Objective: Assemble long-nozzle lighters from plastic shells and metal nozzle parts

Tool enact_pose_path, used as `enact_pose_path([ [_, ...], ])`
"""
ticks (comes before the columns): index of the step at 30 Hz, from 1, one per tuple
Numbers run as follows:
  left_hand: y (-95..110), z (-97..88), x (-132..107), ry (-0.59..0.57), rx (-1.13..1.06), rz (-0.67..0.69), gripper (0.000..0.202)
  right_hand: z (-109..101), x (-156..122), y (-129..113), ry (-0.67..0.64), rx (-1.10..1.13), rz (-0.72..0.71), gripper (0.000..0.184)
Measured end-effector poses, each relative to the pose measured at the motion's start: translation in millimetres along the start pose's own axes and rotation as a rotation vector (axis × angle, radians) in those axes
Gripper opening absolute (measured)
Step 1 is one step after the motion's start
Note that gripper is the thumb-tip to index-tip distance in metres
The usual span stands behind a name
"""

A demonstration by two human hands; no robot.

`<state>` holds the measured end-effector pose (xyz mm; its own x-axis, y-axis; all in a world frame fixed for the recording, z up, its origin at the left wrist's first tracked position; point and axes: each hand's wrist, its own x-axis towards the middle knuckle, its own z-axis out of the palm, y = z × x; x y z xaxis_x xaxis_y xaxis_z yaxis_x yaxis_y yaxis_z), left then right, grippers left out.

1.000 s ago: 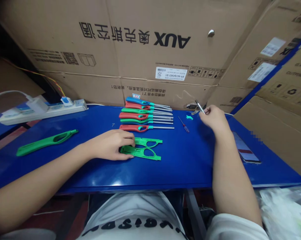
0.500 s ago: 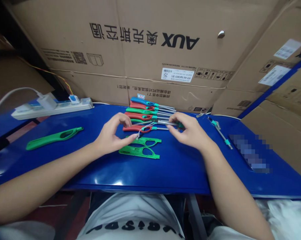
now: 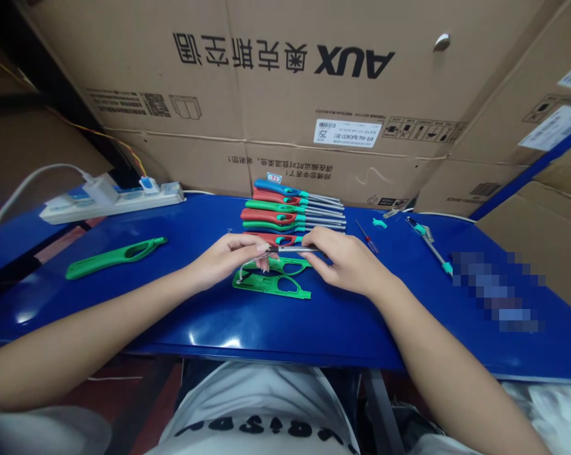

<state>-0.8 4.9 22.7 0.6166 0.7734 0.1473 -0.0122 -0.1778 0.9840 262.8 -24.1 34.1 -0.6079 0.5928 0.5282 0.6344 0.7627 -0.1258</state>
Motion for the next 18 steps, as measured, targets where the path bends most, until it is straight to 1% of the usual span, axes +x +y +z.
enact_pose_path([
  [5,-1,1.0,0,0.087,-0.031,0.064,0.032,-5,1,-1,0.007,-0.069,-0.01,0.007],
  [8,-3,1.2,1,0.146,-0.009,0.095,0.029,-5,1,0,0.01,-0.088,-0.011,0.007],
  [15,-9,4.2,-2,0.223,0.075,0.175,0.027,2,1,-2,-0.01,-0.099,-0.004,0.007],
  [18,-10,6.6,-4,0.248,0.14,0.218,0.027,6,1,-4,0.014,-0.085,-0.001,0.007],
])
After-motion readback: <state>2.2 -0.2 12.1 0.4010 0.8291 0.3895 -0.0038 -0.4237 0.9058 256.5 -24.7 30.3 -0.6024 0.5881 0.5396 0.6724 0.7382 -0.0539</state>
